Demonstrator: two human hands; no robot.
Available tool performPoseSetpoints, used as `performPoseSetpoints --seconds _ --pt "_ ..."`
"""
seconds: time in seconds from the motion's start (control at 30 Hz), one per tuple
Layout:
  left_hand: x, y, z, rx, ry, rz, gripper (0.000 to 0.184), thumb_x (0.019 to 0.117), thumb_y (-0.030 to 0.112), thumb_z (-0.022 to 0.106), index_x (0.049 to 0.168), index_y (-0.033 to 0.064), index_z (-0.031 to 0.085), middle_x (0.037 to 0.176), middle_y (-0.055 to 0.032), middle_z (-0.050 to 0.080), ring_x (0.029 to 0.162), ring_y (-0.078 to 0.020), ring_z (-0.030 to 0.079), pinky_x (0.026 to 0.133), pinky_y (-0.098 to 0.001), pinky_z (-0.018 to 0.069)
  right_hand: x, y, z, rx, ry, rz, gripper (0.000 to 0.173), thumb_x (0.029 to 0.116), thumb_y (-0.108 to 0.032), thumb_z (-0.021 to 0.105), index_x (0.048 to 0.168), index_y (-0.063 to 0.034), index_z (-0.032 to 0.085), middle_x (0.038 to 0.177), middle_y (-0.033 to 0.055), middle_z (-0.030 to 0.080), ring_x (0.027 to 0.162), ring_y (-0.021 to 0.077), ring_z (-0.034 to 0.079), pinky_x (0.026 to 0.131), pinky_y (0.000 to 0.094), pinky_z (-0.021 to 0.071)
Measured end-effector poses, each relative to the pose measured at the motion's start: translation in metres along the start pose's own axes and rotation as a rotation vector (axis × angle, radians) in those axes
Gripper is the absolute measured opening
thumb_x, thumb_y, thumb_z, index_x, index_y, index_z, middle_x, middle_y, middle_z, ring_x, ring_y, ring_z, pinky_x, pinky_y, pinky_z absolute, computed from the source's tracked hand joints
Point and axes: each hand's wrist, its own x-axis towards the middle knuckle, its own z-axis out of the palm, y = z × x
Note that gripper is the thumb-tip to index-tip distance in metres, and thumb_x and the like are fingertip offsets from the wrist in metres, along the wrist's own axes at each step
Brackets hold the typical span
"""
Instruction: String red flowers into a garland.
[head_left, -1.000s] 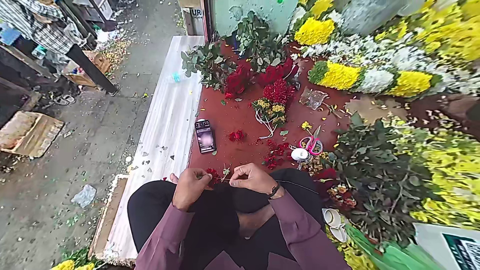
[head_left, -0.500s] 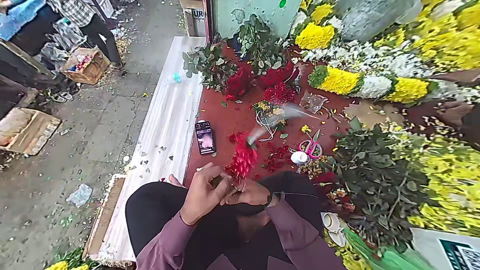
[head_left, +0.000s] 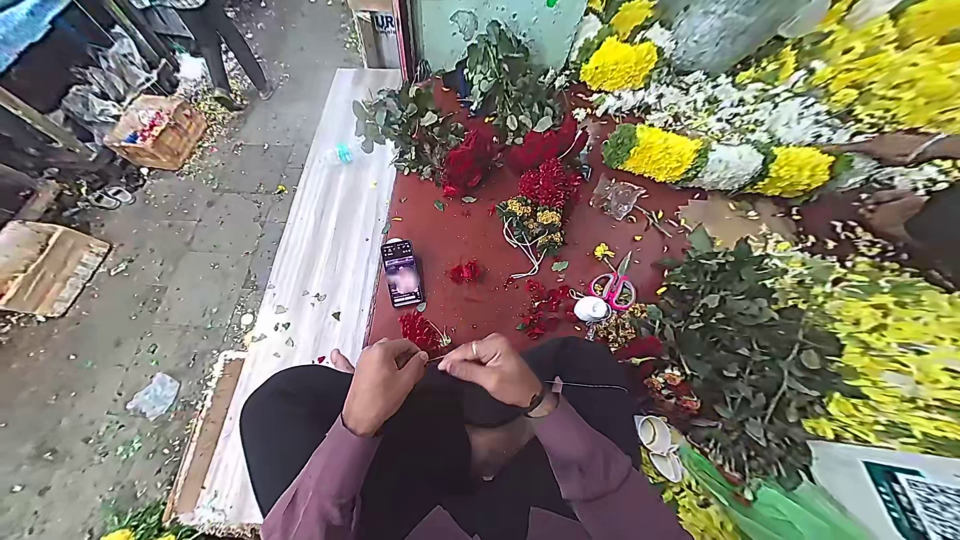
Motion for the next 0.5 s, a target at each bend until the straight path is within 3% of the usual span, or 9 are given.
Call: performPoseSetpoints --seconds 0.07,0.23,0.4,0.5 --pt "0.002 -0.003 -0.006 -0.028 -0.093 0.05 0.023 0.0975 0.037 0.066 0.092 0.0184 0.078 0.076 0.0081 0.071 0.066 -0.0026 0.064 0.066 -0.03 0.056 0.0 0.008 -0.027 0.051 0.053 0.07 0.017 0.0997 -0.009 0.064 0.1 0.0003 0.077 0.09 0.0045 0.076 0.078 0.0059 0.069 0.075 0.0261 0.0583" --pt "0.004 -0.01 -0.009 0.034 -0.227 -0.013 0.022 0.0907 0.042 0.07 0.088 0.0222 0.078 0.078 0.0076 0.073 0.071 -0.0059 0.067 0.069 -0.0397 0.0571 -0.01 0.013 -0.034 0.042 -0.133 0.096 0.016 0.0993 -0.011 0.065 0.099 -0.0009 0.078 0.088 0.0019 0.076 0.075 0.0009 0.066 0.071 0.022 0.0554" --pt "0.003 -0.007 -0.011 0.014 -0.154 -0.139 0.016 0.086 0.038 0.078 0.086 0.022 0.078 0.075 0.0093 0.074 0.067 -0.0049 0.069 0.068 -0.039 0.0599 -0.009 0.009 -0.021 0.061 -0.289 0.058 0.016 0.0998 -0.01 0.065 0.1 -0.0003 0.078 0.088 0.003 0.076 0.076 0.0012 0.067 0.072 0.0217 0.0557" --pt "0.001 -0.004 -0.013 0.019 -0.123 -0.142 0.015 0.0859 0.037 0.077 0.086 0.0218 0.078 0.075 0.0089 0.073 0.067 -0.0057 0.068 0.069 -0.04 0.0594 -0.006 0.01 -0.024 0.082 -0.205 0.096 0.017 0.1 -0.009 0.064 0.101 0.0001 0.077 0.089 0.0025 0.076 0.076 0.002 0.067 0.072 0.0226 0.0568"
